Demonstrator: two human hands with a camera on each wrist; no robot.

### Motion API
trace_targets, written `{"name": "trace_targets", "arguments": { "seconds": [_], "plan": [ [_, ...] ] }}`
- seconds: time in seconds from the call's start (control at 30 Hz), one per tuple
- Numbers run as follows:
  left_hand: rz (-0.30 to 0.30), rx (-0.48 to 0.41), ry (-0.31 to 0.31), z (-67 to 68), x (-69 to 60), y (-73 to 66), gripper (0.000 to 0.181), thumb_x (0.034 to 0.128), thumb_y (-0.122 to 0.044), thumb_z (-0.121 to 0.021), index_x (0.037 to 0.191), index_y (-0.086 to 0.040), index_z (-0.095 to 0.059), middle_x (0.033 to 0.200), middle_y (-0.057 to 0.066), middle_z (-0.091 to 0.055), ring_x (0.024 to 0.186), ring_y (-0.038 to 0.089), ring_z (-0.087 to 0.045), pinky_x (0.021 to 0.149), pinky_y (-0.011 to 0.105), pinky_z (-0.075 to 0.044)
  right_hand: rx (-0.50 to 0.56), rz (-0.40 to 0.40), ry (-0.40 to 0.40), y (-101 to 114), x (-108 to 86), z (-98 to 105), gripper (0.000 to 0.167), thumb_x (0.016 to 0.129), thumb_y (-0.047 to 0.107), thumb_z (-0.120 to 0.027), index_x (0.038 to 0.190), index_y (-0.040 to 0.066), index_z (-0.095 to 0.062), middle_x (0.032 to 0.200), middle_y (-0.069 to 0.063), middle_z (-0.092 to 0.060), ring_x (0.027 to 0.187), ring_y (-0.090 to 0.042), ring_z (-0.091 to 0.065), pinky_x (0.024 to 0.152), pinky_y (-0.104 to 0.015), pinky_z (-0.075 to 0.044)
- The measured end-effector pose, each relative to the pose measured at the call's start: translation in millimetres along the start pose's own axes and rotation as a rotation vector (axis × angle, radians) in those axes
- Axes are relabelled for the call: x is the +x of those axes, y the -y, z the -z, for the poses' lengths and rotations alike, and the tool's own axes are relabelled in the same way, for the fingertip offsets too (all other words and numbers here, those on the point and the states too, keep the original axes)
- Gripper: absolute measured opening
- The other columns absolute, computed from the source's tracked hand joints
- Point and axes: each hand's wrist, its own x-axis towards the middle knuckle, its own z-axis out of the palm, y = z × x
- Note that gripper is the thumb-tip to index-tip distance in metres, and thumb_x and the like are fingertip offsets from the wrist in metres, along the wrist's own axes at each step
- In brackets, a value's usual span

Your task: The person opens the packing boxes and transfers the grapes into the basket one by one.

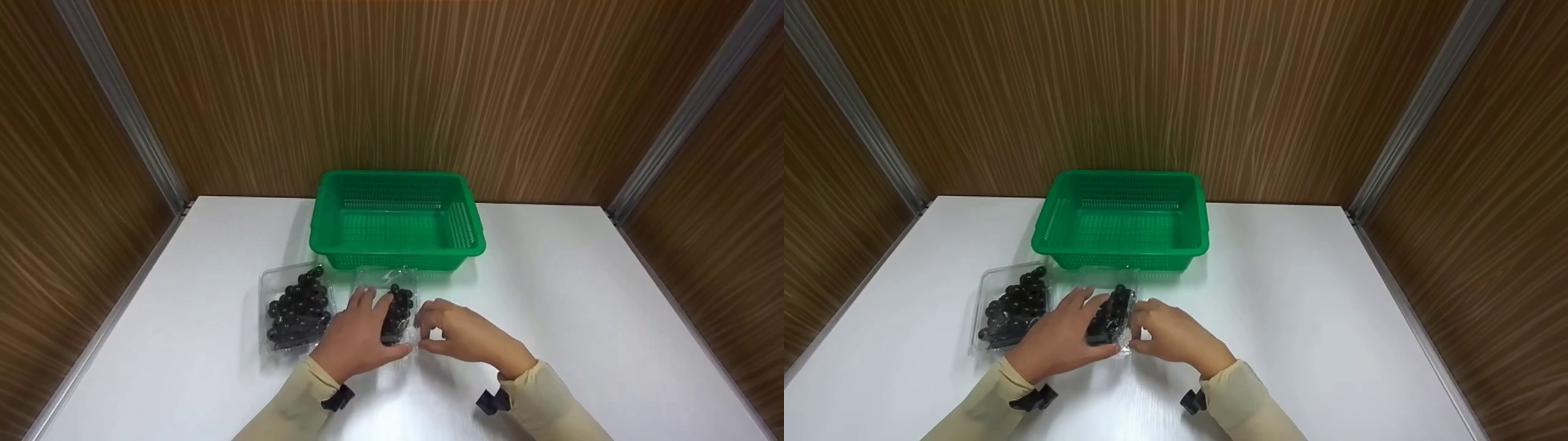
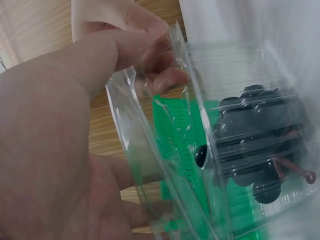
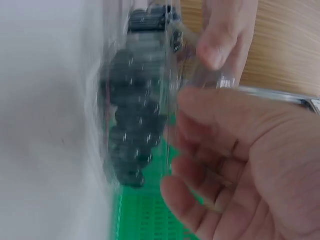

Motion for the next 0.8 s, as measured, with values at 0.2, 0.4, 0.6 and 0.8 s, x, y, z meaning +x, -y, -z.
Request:
{"name": "trace_targets", "arguments": {
  "seconds": [0.2, 0.4, 0.6, 0.8],
  "plan": [
    [0.011, 0.014, 0.012, -0.6, 0.0, -1.0, 0.100, 0.0818, -0.071, -0.071, 0.153, -0.006, -0.047, 0.156, 0.027, -0.041, 0.147, 0.050, -0.034, 0.097, 0.068, -0.050, 0.020, -0.226, -0.011, 2.1, -0.3, -4.0, 0.019, 0.097, 0.026, -0.071, 0.081, 0.019, -0.062, 0.083, 0.008, -0.056, 0.074, -0.009, -0.053, 0.065, -0.033, -0.048],
    [0.008, 0.024, 0.018, -0.4, -0.4, -2.1, 0.102, 0.0811, -0.072, -0.071, 0.154, -0.006, -0.046, 0.157, 0.027, -0.040, 0.147, 0.050, -0.033, 0.098, 0.067, -0.049, 0.182, -0.347, 0.062, 1.3, 0.8, -5.7, 0.030, 0.099, 0.036, -0.066, 0.076, 0.017, -0.060, 0.067, 0.011, -0.052, 0.063, -0.008, -0.049, 0.059, -0.032, -0.042],
    [0.003, 0.037, 0.016, -1.2, -0.2, -2.2, 0.102, 0.0814, -0.072, -0.071, 0.155, -0.006, -0.045, 0.158, 0.026, -0.039, 0.148, 0.050, -0.033, 0.098, 0.066, -0.050, 0.268, -0.372, 0.121, 2.1, 2.7, -8.5, 0.037, 0.104, 0.030, -0.059, 0.072, 0.013, -0.064, 0.065, 0.007, -0.060, 0.059, -0.007, -0.052, 0.061, -0.032, -0.045],
    [-0.005, 0.025, 0.009, -1.8, -0.6, -2.4, 0.102, 0.0809, -0.070, -0.072, 0.159, -0.012, -0.040, 0.157, 0.026, -0.040, 0.147, 0.051, -0.033, 0.098, 0.066, -0.050, 0.253, -0.373, 0.146, 6.7, 2.8, -10.0, 0.039, 0.107, 0.029, -0.054, 0.073, 0.012, -0.065, 0.063, 0.007, -0.060, 0.058, -0.007, -0.051, 0.064, -0.033, -0.046]
  ]
}}
